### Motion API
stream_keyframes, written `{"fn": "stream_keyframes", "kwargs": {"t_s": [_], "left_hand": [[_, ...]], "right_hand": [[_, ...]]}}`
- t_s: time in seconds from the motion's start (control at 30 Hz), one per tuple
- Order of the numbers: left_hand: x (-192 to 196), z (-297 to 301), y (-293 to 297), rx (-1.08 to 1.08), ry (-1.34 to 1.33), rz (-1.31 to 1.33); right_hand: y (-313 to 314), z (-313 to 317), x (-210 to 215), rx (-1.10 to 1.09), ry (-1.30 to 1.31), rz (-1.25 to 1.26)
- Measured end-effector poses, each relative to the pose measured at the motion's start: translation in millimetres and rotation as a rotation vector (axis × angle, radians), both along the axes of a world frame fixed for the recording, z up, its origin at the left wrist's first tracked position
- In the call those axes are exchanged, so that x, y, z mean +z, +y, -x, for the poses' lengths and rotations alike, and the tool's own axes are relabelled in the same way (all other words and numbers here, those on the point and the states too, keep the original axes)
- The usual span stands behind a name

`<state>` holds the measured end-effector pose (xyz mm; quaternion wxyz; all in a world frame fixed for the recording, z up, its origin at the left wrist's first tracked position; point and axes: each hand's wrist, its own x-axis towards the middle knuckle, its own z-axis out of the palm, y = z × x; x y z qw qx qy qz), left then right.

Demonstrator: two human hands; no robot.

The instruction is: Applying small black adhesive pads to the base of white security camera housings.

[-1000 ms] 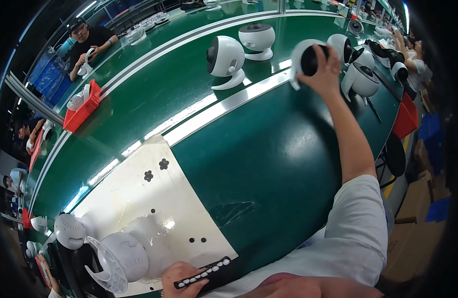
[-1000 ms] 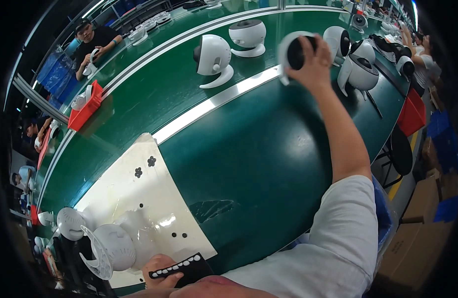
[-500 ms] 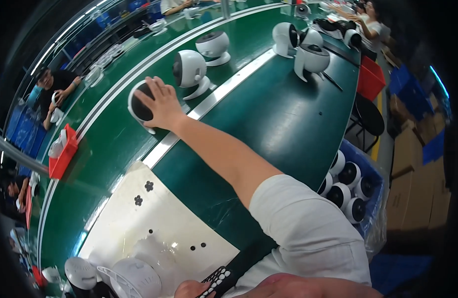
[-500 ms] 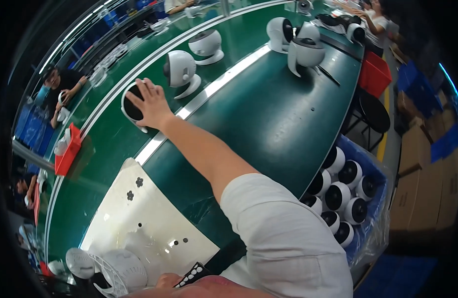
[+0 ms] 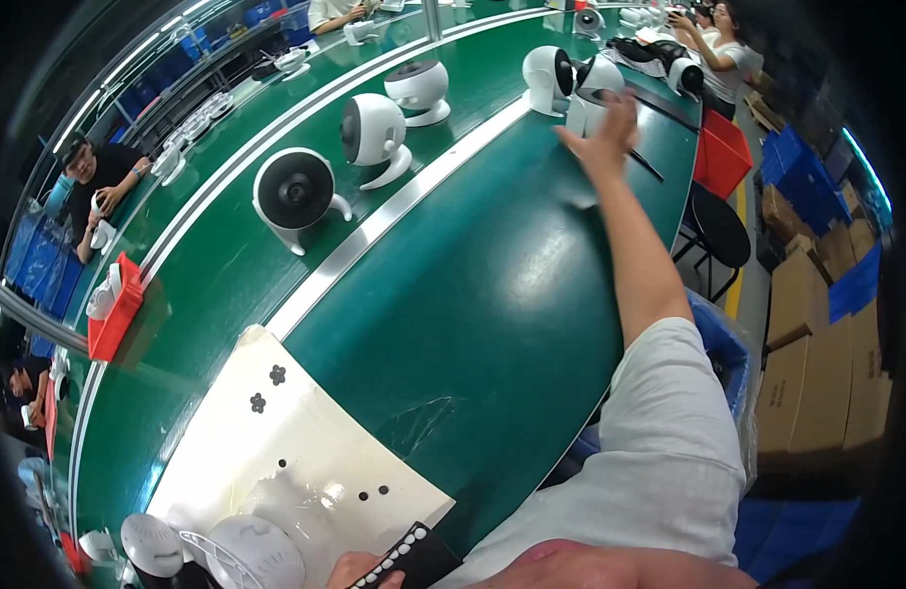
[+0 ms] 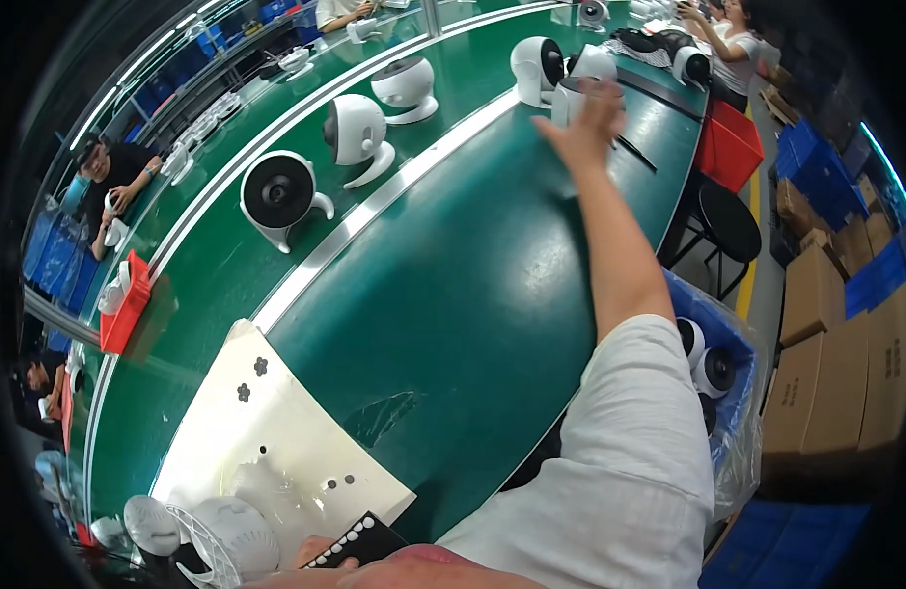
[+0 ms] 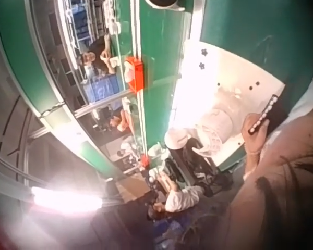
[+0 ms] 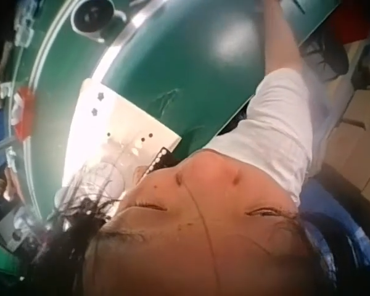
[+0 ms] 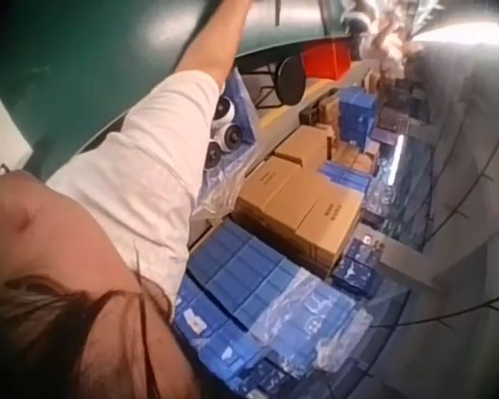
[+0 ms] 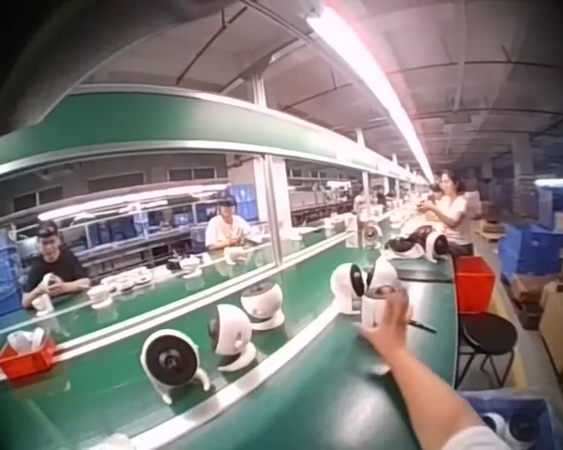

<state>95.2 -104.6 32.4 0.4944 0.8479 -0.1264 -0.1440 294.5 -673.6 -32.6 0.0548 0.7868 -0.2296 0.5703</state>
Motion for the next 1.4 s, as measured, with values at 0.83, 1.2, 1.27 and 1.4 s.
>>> {"fn": "stream_keyframes", "kwargs": {"t_s": [0.83,1.2,1.27,1.4], "left_hand": [[-13.7,29.9,0.5,0.067,-0.31,0.163],[-20.1,64.9,59.2,0.01,-0.499,0.182],[-19.1,75.6,69.8,0.069,-0.509,0.15],[-25.4,84.4,77.0,0.25,-0.525,0.156]], "right_hand": [[201.5,3.0,44.4,1.586,-0.175,-0.982],[373.1,-128.2,-1.0,1.108,0.003,-0.485],[363.7,-133.3,-2.5,1.044,0.129,-0.569],[364.7,-120.6,-8.8,0.948,0.185,-0.482]]}}
